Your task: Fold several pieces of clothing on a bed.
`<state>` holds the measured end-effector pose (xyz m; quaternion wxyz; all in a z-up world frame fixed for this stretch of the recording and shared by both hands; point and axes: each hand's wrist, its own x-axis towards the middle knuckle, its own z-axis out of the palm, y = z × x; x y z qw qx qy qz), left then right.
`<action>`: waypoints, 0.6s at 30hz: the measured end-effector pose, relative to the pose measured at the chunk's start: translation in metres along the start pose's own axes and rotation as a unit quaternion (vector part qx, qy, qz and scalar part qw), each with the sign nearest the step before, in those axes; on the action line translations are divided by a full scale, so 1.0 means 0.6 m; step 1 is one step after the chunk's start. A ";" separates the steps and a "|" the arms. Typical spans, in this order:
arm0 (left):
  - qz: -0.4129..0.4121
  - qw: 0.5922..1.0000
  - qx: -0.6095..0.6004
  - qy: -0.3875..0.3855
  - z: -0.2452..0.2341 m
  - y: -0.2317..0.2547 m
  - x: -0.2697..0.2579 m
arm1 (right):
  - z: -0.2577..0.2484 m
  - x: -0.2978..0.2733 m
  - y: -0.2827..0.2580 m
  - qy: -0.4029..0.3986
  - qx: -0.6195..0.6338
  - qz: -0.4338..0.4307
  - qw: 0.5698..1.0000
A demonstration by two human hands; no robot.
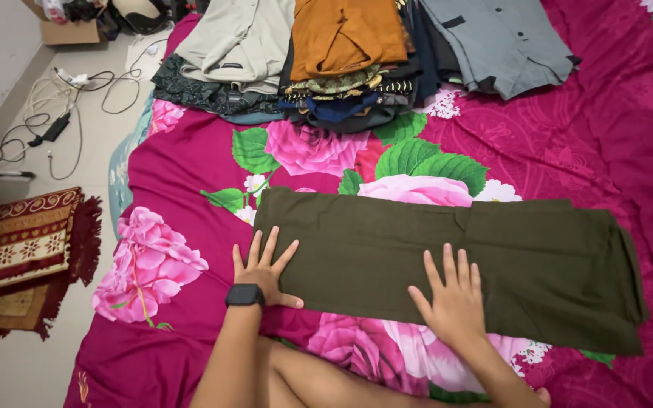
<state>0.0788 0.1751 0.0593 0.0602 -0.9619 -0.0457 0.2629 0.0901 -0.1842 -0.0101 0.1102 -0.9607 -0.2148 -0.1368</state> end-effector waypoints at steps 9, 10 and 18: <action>0.131 0.887 -0.178 0.406 0.002 0.271 -0.023 | -0.006 -0.001 -0.011 0.027 -0.052 0.030 0.998; 0.214 0.865 -0.159 0.426 0.029 0.299 -0.010 | -0.003 -0.002 -0.008 0.008 -0.055 0.031 0.998; 0.374 0.801 -0.234 0.406 0.068 0.269 0.039 | 0.002 -0.003 -0.005 -0.030 -0.063 0.046 0.997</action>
